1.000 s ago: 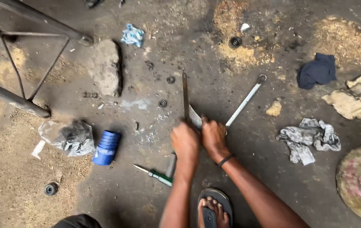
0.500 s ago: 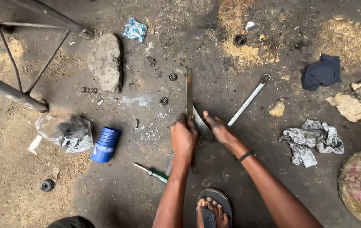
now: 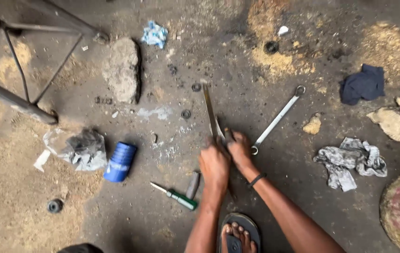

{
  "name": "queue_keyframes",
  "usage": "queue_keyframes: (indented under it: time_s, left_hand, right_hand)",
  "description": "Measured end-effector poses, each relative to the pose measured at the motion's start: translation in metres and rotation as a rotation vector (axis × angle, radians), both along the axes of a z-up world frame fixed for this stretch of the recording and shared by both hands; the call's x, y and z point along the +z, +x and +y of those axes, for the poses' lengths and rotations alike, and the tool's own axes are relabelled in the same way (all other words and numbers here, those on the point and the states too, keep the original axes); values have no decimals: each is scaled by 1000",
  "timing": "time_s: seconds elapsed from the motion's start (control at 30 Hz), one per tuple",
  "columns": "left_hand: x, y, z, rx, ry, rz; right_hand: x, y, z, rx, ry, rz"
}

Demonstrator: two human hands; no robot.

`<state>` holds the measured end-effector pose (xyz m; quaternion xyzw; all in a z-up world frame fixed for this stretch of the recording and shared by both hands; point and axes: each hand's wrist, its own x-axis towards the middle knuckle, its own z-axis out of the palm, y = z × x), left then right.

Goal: Scraping and cleaning the surfaces of brake shoes for an auto-rickshaw.

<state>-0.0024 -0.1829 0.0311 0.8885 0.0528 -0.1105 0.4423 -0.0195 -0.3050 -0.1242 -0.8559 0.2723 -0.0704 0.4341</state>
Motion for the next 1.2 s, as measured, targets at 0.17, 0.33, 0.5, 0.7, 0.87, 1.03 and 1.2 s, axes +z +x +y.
queue_keyframes:
  time_s: [0.17,0.33,0.5,0.7,0.87,1.03,1.2]
  left_hand:
    - [-56,0,-7,-112,32,57]
    - [-11,-5,-9,-83,-44,-2]
    - [-59,-1,-12,-184,-35,173]
    - [-81,-17,-8,-167,133,-122]
    - [-19,-15,-4,-106,-51,-21]
    - [-30,-1,-4,-156,-87,33]
    - [-7,-21,0,-24,-224,27]
  right_hand:
    - [19,-1,-3,-45,390,0]
    - [-18,6,-15,-70,159,118]
    - [-38,-22,-9,-114,233,-27]
    - [-49,12,2,-8,-42,-123]
    - [-8,-4,-10,-27,98,-47]
    - [26,4,-1,-132,206,127]
    - [-3,9,-10,-90,93,-14]
